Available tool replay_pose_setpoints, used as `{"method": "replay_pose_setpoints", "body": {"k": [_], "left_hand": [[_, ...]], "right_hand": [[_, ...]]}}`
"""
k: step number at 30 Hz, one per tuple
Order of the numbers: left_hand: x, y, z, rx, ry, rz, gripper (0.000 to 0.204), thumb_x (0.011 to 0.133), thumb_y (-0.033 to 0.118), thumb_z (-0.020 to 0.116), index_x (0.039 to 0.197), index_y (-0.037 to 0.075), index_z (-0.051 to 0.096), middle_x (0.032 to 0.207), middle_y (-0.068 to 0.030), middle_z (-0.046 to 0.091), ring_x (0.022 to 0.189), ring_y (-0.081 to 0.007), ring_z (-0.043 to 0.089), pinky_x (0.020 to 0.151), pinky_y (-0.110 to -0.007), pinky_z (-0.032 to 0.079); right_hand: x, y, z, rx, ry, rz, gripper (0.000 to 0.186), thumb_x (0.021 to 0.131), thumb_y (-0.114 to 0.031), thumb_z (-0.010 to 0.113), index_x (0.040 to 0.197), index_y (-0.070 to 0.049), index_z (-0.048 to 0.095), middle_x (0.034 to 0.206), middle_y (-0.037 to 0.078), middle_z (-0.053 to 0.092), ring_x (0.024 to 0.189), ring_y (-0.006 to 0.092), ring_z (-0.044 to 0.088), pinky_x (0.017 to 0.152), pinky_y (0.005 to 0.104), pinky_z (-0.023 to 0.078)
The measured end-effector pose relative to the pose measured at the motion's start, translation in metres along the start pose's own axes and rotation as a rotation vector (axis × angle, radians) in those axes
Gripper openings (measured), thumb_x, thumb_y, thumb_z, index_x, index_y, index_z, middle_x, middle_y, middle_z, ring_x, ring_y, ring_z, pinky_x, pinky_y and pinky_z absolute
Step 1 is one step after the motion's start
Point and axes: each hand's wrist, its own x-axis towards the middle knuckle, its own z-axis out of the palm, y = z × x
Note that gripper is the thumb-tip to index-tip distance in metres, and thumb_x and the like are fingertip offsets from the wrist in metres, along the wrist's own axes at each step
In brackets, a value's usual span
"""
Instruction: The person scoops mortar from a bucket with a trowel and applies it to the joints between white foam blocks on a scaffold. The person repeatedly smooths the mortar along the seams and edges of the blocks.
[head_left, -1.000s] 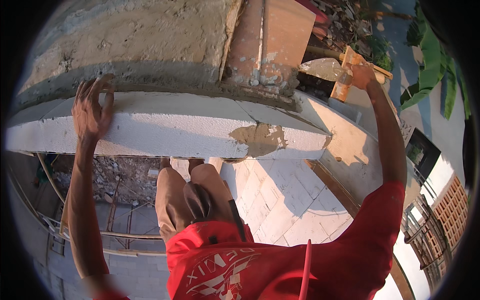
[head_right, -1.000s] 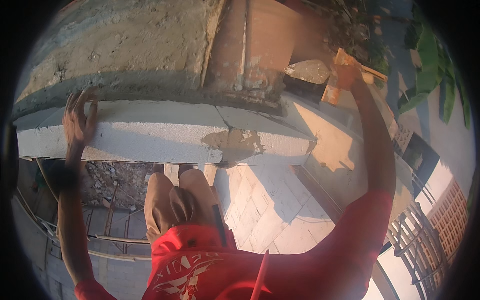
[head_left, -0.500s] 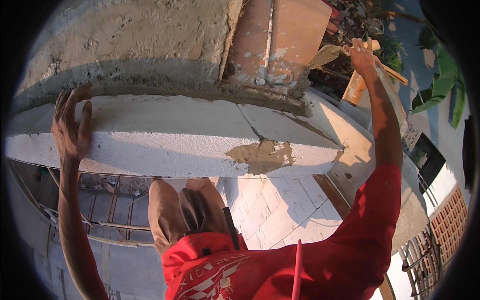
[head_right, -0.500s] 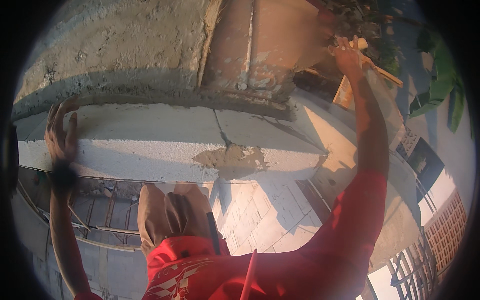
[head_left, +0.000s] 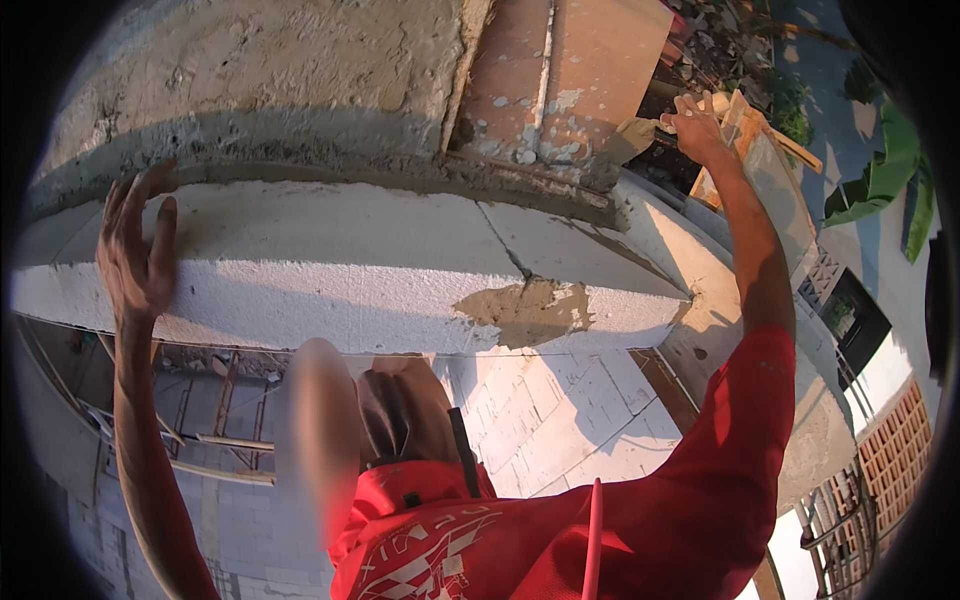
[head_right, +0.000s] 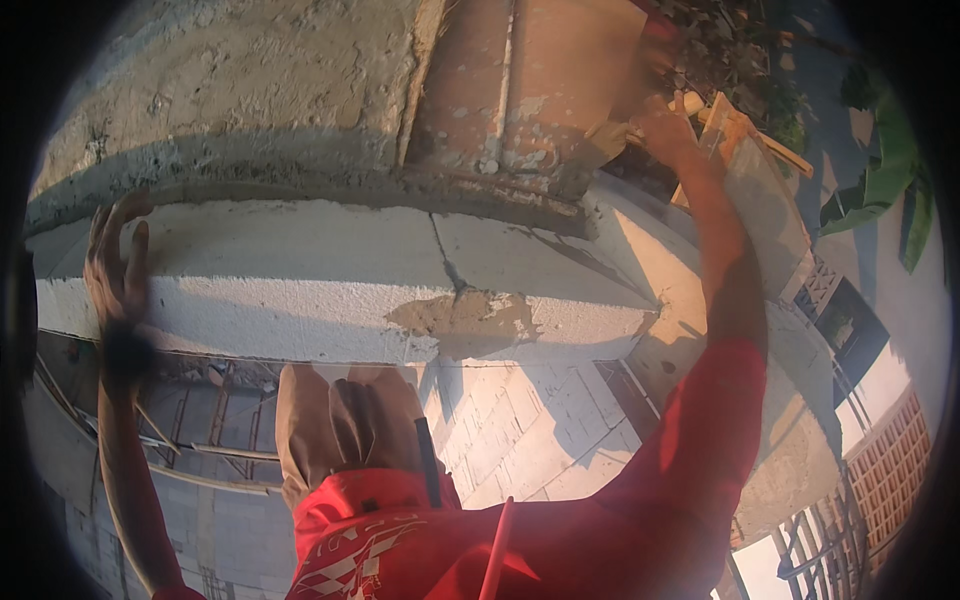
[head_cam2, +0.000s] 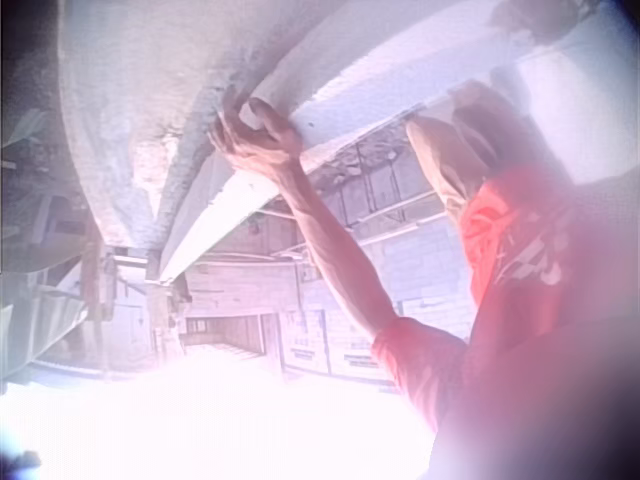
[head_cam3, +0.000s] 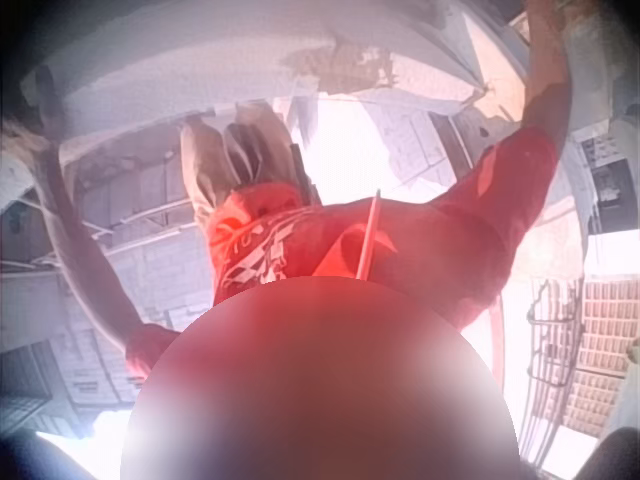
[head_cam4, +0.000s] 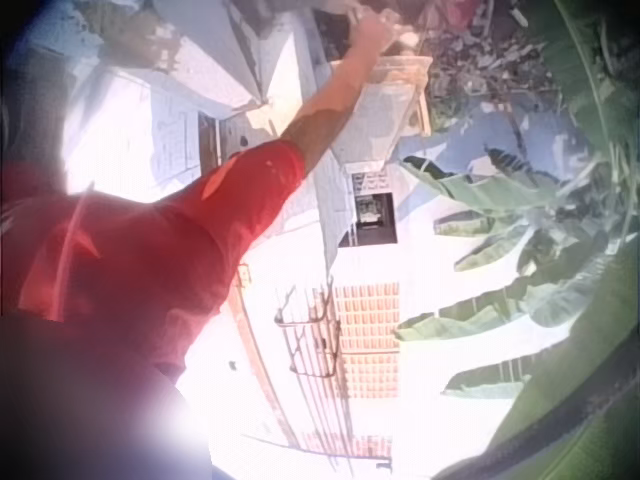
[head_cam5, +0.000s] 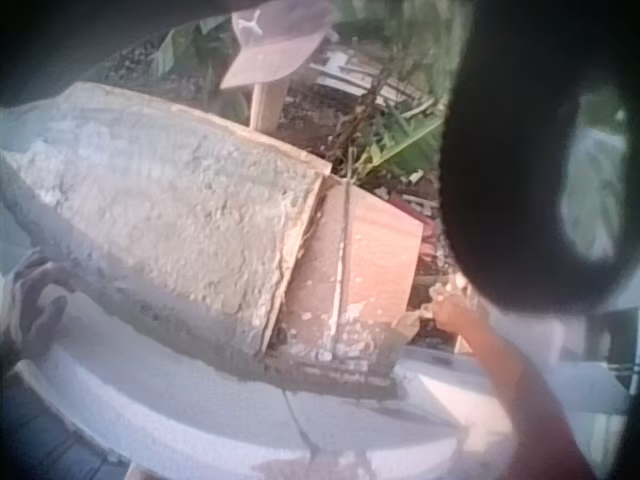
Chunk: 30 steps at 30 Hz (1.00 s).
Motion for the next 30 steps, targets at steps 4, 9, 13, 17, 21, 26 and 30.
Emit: {"method": "replay_pose_setpoints", "body": {"k": [4,9,13,17,21,26,30], "left_hand": [[-0.001,0.001,-0.001,-0.020,-0.020,-0.069,0.037,0.094,0.019,0.053,0.127,0.008,0.066,0.107,-0.0134,0.072,0.111,-0.0341,0.064,0.104,-0.045,0.045],[-0.003,-0.003,0.002,0.031,-0.014,-0.057,0.037,0.094,0.021,0.054,0.127,0.009,0.066,0.109,-0.0125,0.073,0.110,-0.0347,0.064,0.106,-0.047,0.044],[-0.005,-0.006,0.004,0.025,0.009,-0.046,0.036,0.093,0.021,0.055,0.126,0.009,0.066,0.108,-0.0128,0.072,0.108,-0.0346,0.064,0.105,-0.047,0.045],[-0.002,-0.002,0.002,0.016,0.037,-0.031,0.037,0.092,0.021,0.057,0.126,0.010,0.066,0.107,-0.0133,0.072,0.106,-0.0342,0.064,0.104,-0.047,0.045],[-0.002,-0.001,0.003,-0.012,0.049,-0.013,0.038,0.091,0.021,0.058,0.127,0.009,0.066,0.104,-0.0125,0.072,0.104,-0.0333,0.064,0.101,-0.047,0.046],[-0.012,-0.004,0.003,0.021,0.115,-0.011,0.043,0.087,0.028,0.059,0.123,0.007,0.067,0.113,-0.0159,0.073,0.118,-0.0322,0.063,0.111,-0.046,0.041],[-0.014,-0.002,-0.001,0.009,0.003,-0.111,0.050,0.086,0.034,0.060,0.127,0.006,0.068,0.122,-0.0182,0.070,0.124,-0.0327,0.060,0.119,-0.050,0.034]], "right_hand": [[0.003,-0.017,0.000,-0.005,-0.034,-0.047,0.053,0.084,0.006,0.062,0.130,-0.021,0.069,0.157,0.018,0.043,0.149,0.0346,0.035,0.127,0.0600,0.008],[0.006,-0.027,-0.013,-0.004,-0.037,-0.110,0.055,0.081,0.006,0.065,0.129,-0.021,0.069,0.153,0.020,0.047,0.147,0.0368,0.036,0.125,0.0637,0.012],[0.005,-0.026,-0.023,-0.016,-0.100,-0.118,0.051,0.079,0.004,0.068,0.124,-0.020,0.071,0.150,0.021,0.049,0.146,0.0384,0.037,0.124,0.0660,0.014],[-0.001,-0.023,-0.012,-0.026,0.013,-0.107,0.046,0.079,0.001,0.068,0.119,-0.021,0.073,0.140,0.017,0.056,0.142,0.0344,0.042,0.123,0.0635,0.017],[0.003,0.001,0.018,-0.057,0.150,-0.059,0.036,0.079,-0.005,0.071,0.111,-0.023,0.076,0.126,0.009,0.064,0.135,0.0268,0.049,0.121,0.0591,0.022],[0.027,0.043,0.043,0.043,0.116,-0.111,0.036,0.076,-0.002,0.074,0.111,-0.011,0.072,0.121,0.019,0.065,0.127,0.0385,0.055,0.111,0.0487,0.041],[0.038,0.049,0.058,0.204,0.204,-0.014,0.031,0.072,-0.016,0.074,0.099,-0.004,0.066,0.108,0.020,0.063,0.126,0.0402,0.052,0.117,0.0594,0.025]]}}
